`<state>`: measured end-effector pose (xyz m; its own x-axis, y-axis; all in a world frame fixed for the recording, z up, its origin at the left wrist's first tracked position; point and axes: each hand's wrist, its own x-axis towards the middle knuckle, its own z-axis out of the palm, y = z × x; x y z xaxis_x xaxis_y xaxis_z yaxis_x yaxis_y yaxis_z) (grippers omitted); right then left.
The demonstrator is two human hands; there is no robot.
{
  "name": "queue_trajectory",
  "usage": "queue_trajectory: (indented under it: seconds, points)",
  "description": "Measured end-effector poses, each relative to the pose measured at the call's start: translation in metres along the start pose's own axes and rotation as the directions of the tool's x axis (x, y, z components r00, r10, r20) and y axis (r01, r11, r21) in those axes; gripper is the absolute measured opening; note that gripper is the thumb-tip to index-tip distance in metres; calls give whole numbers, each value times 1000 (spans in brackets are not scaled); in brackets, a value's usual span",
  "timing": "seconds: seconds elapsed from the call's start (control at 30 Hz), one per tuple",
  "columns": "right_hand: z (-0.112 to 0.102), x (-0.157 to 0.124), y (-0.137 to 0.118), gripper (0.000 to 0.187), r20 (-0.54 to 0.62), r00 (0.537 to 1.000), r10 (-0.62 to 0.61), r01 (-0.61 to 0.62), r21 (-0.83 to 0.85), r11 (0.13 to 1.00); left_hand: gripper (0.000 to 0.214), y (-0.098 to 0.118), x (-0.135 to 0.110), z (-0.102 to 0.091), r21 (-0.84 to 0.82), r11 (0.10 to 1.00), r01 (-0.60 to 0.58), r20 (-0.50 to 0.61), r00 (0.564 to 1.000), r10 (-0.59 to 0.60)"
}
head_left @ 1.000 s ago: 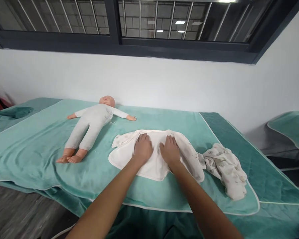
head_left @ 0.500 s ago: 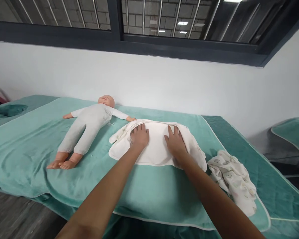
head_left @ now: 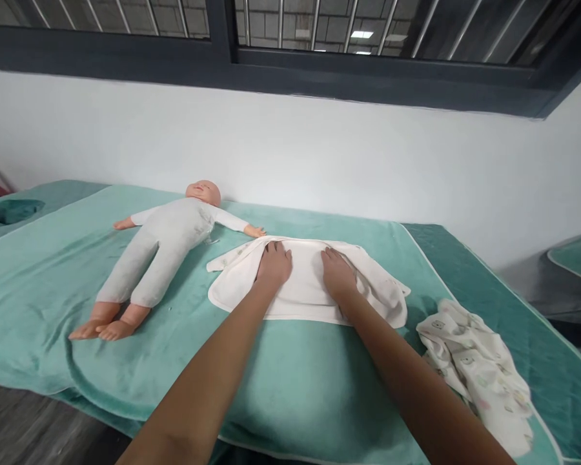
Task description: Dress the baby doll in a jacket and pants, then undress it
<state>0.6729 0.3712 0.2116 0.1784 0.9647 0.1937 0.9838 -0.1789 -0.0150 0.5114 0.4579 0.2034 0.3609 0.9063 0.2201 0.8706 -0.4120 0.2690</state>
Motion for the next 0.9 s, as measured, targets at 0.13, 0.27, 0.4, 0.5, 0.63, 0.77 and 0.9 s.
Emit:
queue_trajectory:
  seconds: [0.13, 0.27, 0.4, 0.5, 0.63, 0.77, 0.9]
  points:
    - [5, 4, -2, 53, 8, 998, 68, -68, 25, 997, 55, -5, 0, 4, 9, 1000, -28, 3, 1000, 28]
    - [7, 5, -6, 65, 39, 995, 90, -92, 35, 995, 58, -6, 1, 4, 14, 999, -50, 27, 998, 50]
    - [2, -11, -12, 64, 38, 999, 29, -30, 35, 999, 60, -3, -19, -2, 23, 997, -71, 38, 997, 70]
    - [-4, -41, -15, 62, 6, 994, -108, 107, 86, 991, 60, -3, -56, -11, 35, 981, -193, 13, 981, 193]
    - [-15, -98, -10, 48, -134, 965, -227, 252, 220, 942, 45, -16, -112, -28, -81, 920, -383, -17, 923, 383]
    - [-27, -139, 2, 30, -287, 955, -74, 139, 212, 967, 21, -34, -144, -44, -259, 851, -457, -101, 889, 447]
    - [-34, -152, 9, 35, -238, 966, -99, 127, 109, 986, 18, -39, -151, -48, -309, 828, -467, -151, 884, 442]
